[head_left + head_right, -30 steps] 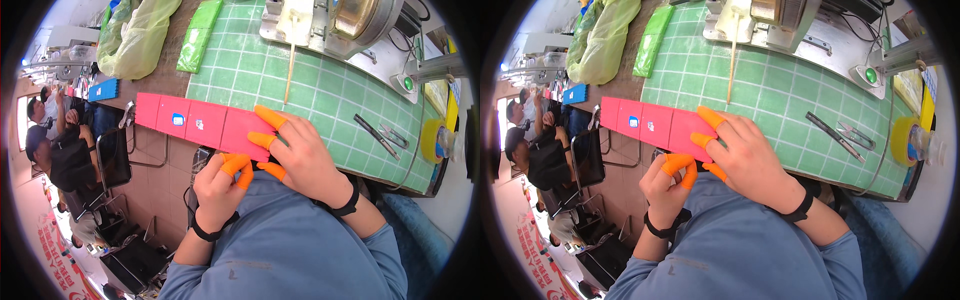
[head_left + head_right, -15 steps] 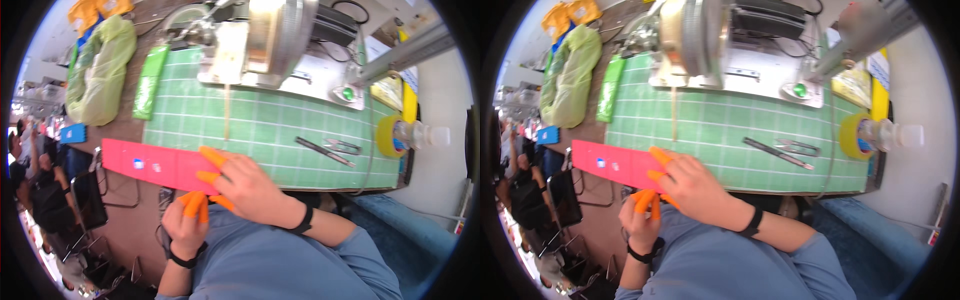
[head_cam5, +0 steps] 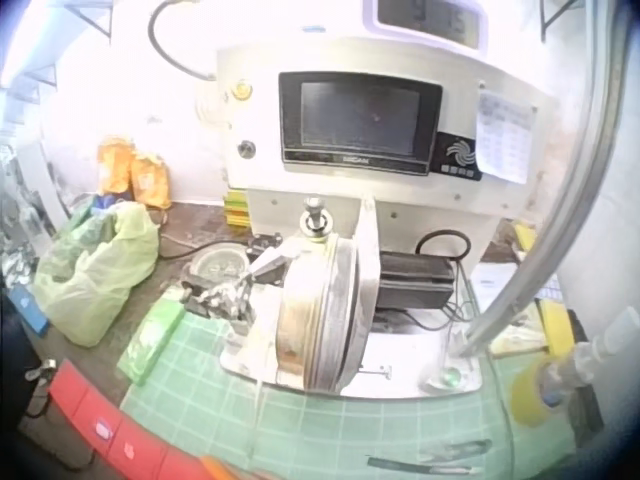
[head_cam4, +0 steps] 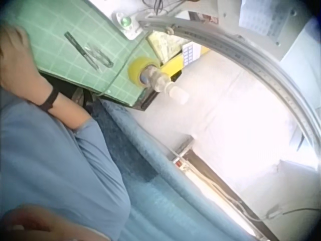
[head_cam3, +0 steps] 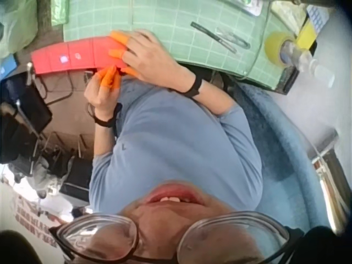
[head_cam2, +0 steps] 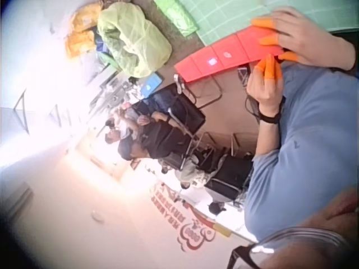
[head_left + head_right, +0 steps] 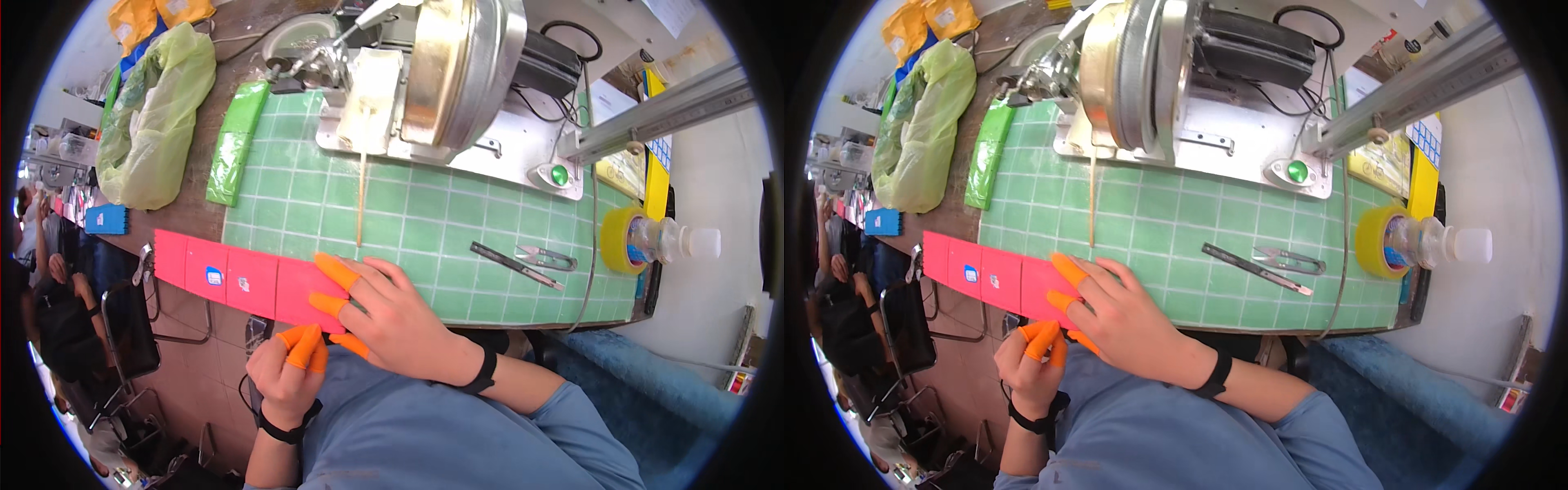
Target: Manually assemble and glue small electronic components into a larger assembly.
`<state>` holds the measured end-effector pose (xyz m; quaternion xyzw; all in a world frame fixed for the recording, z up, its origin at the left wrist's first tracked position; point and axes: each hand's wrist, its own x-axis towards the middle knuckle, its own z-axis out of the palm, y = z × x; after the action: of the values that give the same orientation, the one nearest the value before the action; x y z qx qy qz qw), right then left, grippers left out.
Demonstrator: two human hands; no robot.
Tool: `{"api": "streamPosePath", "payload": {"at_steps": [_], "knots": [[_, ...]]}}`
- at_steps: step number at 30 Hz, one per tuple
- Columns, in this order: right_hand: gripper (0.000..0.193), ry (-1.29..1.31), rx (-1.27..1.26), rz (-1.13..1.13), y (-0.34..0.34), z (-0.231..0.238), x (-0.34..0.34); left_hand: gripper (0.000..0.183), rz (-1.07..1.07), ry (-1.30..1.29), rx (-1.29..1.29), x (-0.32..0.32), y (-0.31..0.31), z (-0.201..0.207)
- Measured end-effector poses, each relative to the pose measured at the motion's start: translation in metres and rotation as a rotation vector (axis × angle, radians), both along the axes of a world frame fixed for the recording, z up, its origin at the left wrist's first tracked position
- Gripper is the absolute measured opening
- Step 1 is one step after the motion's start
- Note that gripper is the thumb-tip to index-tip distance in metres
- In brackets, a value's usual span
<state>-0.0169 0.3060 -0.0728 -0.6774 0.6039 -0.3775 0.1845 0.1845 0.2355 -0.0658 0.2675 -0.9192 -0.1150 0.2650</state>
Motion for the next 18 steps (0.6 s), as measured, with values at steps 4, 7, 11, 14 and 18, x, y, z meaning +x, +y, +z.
{"api": "streamPosePath", "payload": {"at_steps": [4, 7, 11, 14, 18], "knots": [[0.043, 0.004, -0.029, -0.003, -0.003, -0.005, 0.001, 0.027, 0.018, 0.013, 0.024, 0.007, 0.003, -0.012], [0.047, 0.041, -0.018, -0.040, -0.003, -0.008, -0.001, 0.024, -0.045, 0.064, -0.030, 0.001, -0.007, -0.023], [0.044, 0.079, -0.004, 0.001, -0.004, 0.000, 0.001, 0.030, -0.070, 0.030, -0.004, 0.011, -0.008, -0.015], [0.046, 0.104, 0.004, 0.003, -0.006, -0.002, -0.002, 0.030, -0.133, 0.050, -0.018, 0.021, -0.018, -0.006], [0.047, 0.111, -0.019, -0.003, -0.005, -0.004, 0.003, 0.040, -0.125, 0.008, -0.013, 0.044, -0.022, 0.000]]}}
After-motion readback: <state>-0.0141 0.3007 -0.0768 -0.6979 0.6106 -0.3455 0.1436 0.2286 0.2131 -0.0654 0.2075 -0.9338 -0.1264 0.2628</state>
